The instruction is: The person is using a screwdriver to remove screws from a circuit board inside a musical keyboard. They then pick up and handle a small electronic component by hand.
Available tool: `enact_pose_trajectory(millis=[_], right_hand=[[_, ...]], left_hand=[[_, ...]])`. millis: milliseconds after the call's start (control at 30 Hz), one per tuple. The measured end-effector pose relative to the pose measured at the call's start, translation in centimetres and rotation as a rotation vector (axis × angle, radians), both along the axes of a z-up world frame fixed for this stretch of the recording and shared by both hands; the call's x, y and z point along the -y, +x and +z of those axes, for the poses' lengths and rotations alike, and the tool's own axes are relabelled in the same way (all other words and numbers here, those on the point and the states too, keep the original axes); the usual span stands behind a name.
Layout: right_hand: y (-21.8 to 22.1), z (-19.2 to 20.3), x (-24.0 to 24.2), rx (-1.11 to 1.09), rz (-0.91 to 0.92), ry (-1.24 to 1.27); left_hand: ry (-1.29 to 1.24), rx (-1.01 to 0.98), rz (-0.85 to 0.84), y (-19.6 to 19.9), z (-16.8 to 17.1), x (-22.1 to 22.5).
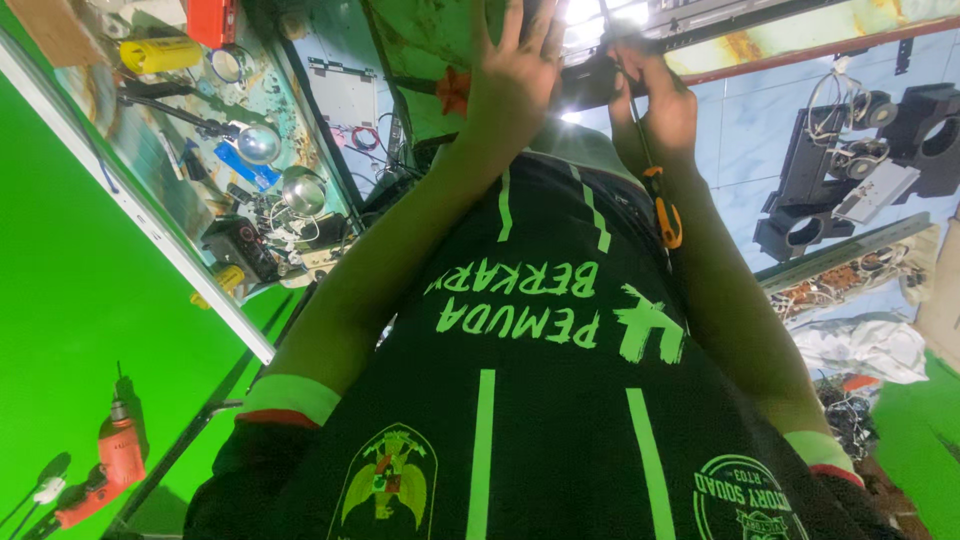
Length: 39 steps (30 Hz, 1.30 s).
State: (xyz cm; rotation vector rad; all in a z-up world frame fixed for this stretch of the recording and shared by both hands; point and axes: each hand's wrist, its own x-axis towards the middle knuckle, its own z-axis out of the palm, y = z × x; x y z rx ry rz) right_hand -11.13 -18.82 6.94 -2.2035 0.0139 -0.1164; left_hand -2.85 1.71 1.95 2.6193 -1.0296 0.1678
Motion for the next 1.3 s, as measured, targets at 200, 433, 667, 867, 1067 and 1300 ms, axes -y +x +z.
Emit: enact_pose_trajectory(millis=[200,433,667,867,1067,1300], right_hand=[[0.3,0.6,-0.9,0.048,0.033,-0.037],[0.7,-0.2,-1.2,0.091,0.101,-0.068],[0.6,-0.4,-0.9,0.096,0.142,-0.103],[0.8,-0.2,-0.7,0.166,0.191,-0.112],[0.9,0.0,-0.6,0.123,0.192,-0.098],[0.9,-0.3,-0.8,0.125,0.210,-0.041]], left_hand=[[0.066,0.059,-0.017,-0.1,-0.5,-0.9],[0.056,0.134,0.073,-0.4,-1.3,-0.5],[0.064,-0.039,0.056,-0.7,0.4,-1.0],[0.031,-0.104,0.094,-1.0,0.9,-1.1],[0.102,-0.179,0.158,-0.9,1.4,-1.3],[0.148,-0.245,0.183,-1.0,1.5,-1.0]])
